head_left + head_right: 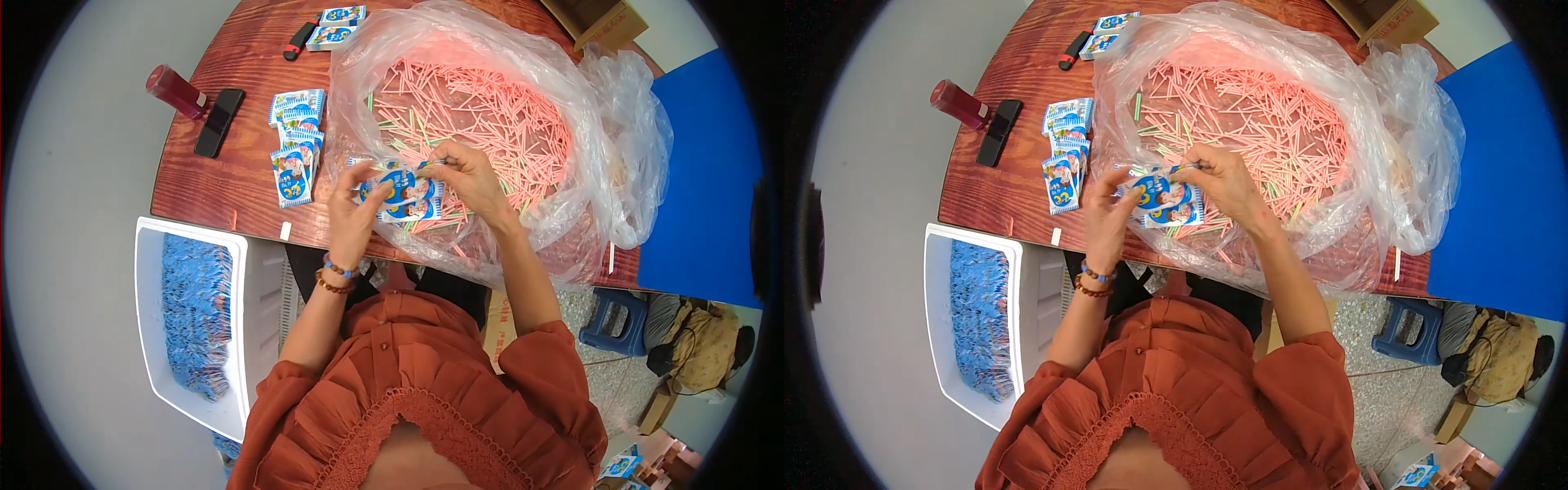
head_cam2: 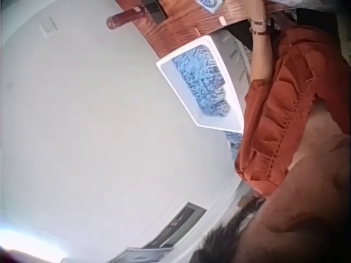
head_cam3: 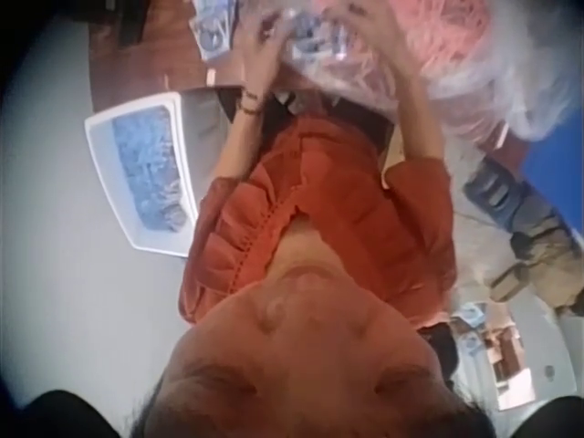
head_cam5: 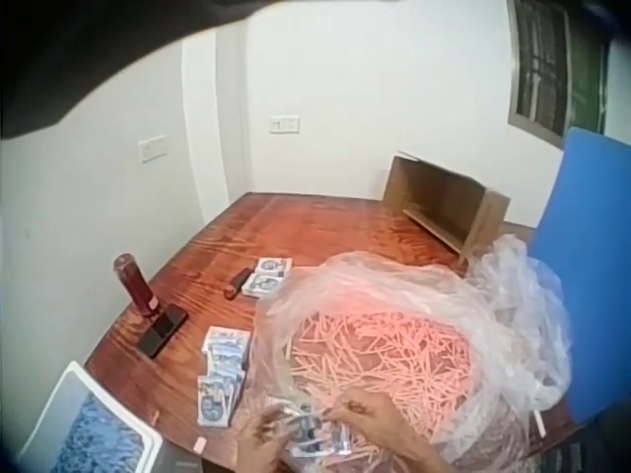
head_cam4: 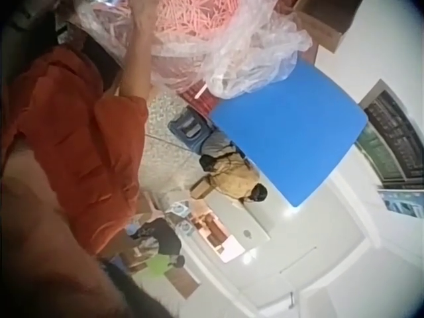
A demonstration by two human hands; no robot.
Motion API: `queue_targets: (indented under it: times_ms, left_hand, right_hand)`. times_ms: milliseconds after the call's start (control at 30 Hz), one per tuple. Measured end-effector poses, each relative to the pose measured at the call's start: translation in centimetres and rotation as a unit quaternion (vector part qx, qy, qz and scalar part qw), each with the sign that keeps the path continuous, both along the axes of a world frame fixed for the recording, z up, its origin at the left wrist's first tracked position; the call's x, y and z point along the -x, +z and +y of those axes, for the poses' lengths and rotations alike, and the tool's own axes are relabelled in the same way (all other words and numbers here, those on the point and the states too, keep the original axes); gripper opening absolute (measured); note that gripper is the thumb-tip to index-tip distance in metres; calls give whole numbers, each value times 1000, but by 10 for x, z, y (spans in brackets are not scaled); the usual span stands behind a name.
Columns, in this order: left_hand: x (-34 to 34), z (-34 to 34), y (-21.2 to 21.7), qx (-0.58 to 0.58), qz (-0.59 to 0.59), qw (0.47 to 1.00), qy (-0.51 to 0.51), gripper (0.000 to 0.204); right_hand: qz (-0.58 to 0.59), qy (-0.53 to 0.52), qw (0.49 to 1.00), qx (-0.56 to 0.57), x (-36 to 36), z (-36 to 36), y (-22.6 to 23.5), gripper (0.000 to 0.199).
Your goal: Sorting and arranging small blue and white packets on a wooden table next to a bag of pink shredded paper.
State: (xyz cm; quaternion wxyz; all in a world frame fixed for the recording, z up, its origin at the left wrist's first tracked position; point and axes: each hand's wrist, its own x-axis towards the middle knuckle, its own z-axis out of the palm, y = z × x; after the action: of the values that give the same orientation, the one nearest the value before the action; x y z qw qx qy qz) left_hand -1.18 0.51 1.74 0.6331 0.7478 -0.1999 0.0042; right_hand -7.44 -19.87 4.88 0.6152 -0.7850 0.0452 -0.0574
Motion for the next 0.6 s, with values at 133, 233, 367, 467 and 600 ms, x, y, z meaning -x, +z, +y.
queue_targets:
  times_ms: [133, 233, 367, 467, 600]
  left_hand:
    - [9, -21, 11, 199, 233, 947, -95, 8]
    - [13, -22, 10, 229, 249, 936, -98, 10]
    - [17, -12, -4, 232, 273, 931, -75, 14]
    - [18, -8, -13, 238, 282, 927, -63, 14]
    - [22, -14, -9, 222, 272, 933, -81, 13]
  right_hand:
    - [-36, -8, 987, -158, 7, 13, 0, 5]
    - [-16, -31, 987, -156, 11, 16, -17, 9]
    - [-17, -75, 988, -136, 13, 29, -31, 9]
    - [30, -48, 994, -97, 18, 29, -23, 8]
    - [-1, -64, 988, -142, 15, 30, -30, 10]
